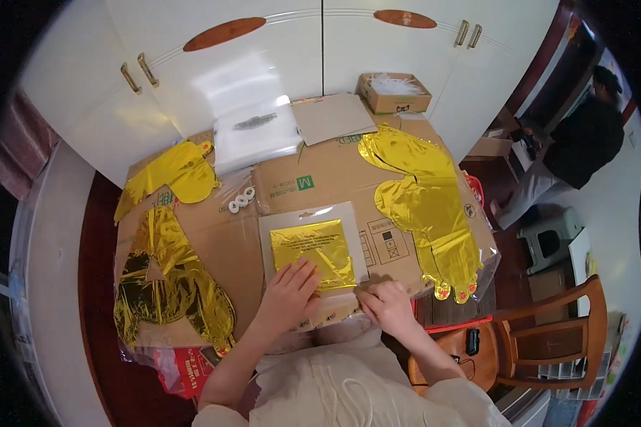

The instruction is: Unfolding and arranging gold foil letter balloons on a cardboard workspace.

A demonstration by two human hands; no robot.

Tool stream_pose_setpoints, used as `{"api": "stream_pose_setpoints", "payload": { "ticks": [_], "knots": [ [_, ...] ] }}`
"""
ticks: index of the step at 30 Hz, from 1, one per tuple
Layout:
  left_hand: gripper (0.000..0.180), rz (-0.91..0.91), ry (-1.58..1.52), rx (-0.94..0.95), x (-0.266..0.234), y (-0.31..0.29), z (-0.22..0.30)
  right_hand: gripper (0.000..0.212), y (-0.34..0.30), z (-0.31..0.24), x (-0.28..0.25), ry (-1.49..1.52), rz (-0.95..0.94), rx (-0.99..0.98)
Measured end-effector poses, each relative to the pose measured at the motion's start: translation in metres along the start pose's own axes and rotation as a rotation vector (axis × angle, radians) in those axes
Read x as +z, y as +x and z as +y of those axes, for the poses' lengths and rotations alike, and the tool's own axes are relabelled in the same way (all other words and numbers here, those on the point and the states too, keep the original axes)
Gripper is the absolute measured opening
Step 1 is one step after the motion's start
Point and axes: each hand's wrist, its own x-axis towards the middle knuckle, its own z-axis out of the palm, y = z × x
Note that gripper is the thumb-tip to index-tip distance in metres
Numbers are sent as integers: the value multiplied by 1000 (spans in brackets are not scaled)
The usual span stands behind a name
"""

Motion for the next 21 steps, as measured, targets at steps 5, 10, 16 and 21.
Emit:
{"api": "stream_pose_setpoints", "payload": {
  "ticks": [5, 10, 16, 21],
  "knots": [
    [31, 82, 24, 37, 17, 2, -6, 30, 1, -15, 11, -85, 40, 186],
    [19, 127, 43, 100, 19, 4, -7, 33, 7, -13, 16, -163, 55, 44],
    [20, 174, 39, 112, 19, 9, -4, 32, 22, -5, 15, -263, -37, -111],
    [18, 220, 103, 43, 26, 9, -7, 30, 20, -2, 12, -224, -26, -155]
  ]
}}
